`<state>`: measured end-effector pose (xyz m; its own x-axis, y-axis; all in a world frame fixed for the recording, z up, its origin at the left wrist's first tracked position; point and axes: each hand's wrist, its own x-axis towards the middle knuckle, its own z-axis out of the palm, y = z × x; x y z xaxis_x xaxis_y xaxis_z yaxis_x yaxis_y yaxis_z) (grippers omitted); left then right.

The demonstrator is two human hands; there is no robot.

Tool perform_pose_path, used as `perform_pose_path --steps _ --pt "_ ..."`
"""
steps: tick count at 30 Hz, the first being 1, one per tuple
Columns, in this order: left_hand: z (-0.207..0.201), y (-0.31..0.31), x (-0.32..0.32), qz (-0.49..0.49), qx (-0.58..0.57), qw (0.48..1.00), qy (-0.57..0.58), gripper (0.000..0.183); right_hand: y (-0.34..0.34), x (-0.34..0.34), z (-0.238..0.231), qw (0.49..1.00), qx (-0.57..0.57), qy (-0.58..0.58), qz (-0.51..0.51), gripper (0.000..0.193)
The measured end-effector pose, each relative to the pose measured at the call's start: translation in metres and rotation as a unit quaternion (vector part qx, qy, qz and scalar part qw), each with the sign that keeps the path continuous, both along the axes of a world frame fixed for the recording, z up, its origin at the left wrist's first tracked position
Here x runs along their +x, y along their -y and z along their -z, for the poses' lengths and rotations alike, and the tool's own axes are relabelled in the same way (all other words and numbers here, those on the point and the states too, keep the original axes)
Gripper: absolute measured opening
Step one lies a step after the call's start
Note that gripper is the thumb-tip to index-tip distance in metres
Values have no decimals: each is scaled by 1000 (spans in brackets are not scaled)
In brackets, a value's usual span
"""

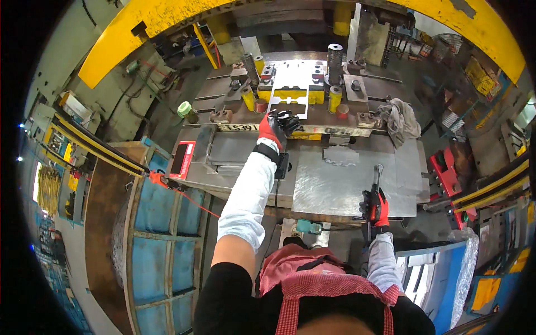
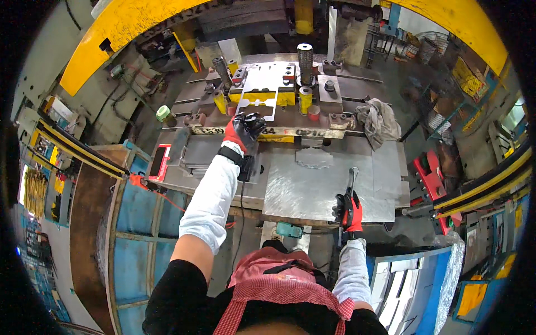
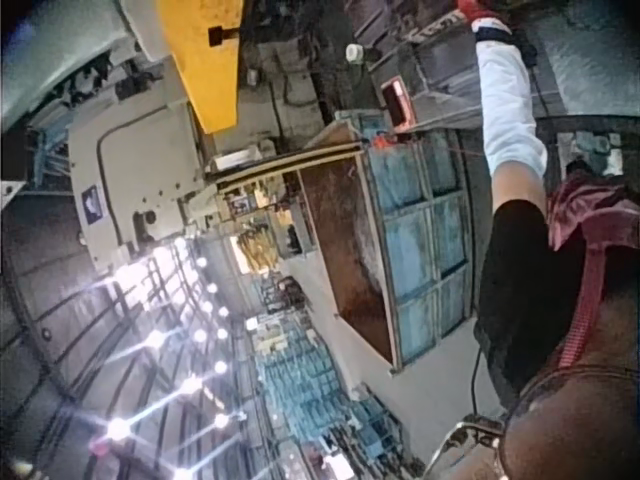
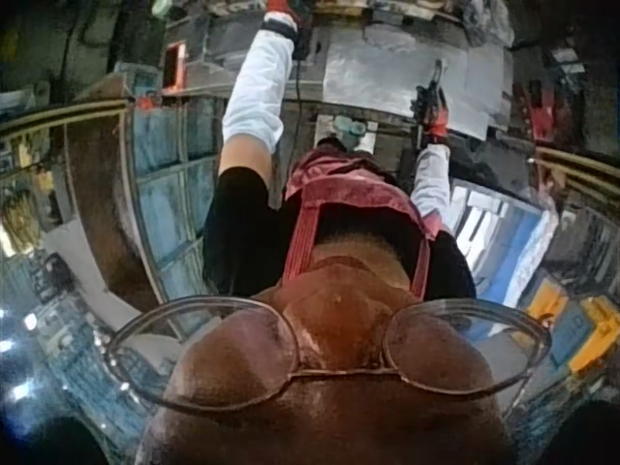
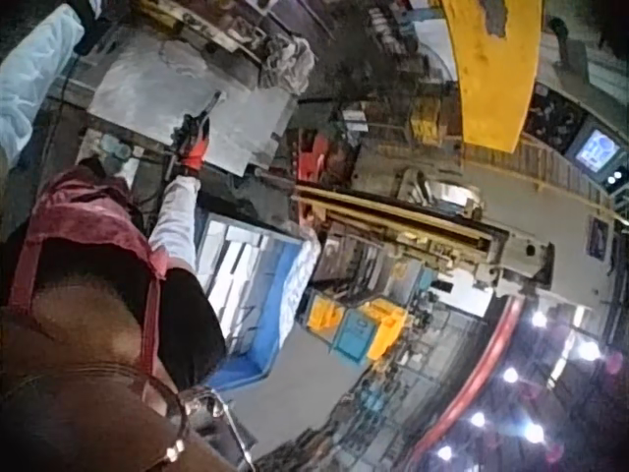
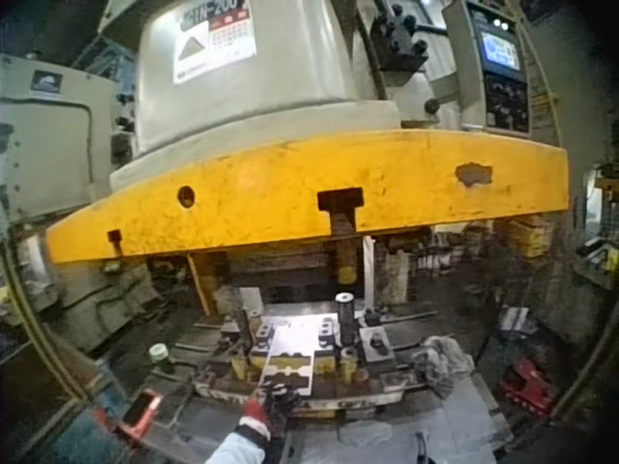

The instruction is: Operating an industrial press machine to stamp metal components and removing scrap material.

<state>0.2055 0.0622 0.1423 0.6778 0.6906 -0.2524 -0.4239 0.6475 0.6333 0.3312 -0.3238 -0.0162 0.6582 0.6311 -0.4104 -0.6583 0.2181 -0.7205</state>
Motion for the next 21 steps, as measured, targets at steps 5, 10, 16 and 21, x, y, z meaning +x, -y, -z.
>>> perform_pose_path --steps 5,10,16,21 --pt "3 -6 -5 19 -11 1000 13 45 -9 -12 -18 999 -8 38 -1 28" --pt "5 -3 -3 1 -8 1000 2 46 -9 -14 -20 998 -22 58 16 23" --pt "6 -3 -6 21 10 999 24 47 -6 -12 -12 1000 16 17 2 18" --pt "16 -11 -6 27 24 998 44 49 -10 -13 -18 999 36 -10 -19 18"
